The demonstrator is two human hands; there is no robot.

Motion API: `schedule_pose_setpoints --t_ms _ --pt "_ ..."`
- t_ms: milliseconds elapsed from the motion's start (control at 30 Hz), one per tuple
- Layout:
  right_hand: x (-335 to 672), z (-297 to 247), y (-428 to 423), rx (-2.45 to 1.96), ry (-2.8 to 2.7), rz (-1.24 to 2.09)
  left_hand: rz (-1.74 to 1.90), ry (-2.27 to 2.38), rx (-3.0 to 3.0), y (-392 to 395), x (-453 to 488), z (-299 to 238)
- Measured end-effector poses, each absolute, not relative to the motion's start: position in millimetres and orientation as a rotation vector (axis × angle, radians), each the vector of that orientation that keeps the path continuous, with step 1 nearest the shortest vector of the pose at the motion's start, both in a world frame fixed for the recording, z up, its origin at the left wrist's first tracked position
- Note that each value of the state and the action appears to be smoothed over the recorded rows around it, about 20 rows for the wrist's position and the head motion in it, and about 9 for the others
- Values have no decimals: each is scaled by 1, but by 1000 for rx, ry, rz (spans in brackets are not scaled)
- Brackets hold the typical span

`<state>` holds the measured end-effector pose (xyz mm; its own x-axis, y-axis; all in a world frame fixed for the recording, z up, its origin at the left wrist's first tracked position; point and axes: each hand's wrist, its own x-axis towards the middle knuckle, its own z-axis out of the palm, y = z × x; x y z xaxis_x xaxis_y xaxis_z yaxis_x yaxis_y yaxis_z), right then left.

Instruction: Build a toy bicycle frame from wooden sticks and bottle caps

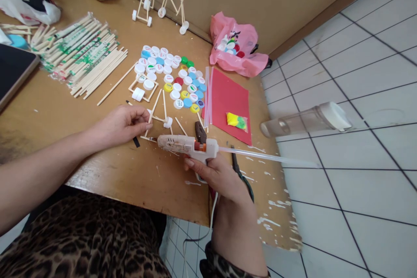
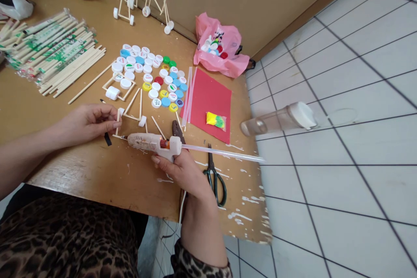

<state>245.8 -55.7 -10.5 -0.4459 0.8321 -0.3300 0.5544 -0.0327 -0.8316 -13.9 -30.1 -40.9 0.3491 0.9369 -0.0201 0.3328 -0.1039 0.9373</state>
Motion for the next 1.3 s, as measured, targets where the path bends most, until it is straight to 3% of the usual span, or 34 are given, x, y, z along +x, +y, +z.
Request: schedule_pose_setpoints --t_ms 1300 --pt "255 -11 -55 -1475 -1963 1443 782 1150 1651 -31 -15 -42"
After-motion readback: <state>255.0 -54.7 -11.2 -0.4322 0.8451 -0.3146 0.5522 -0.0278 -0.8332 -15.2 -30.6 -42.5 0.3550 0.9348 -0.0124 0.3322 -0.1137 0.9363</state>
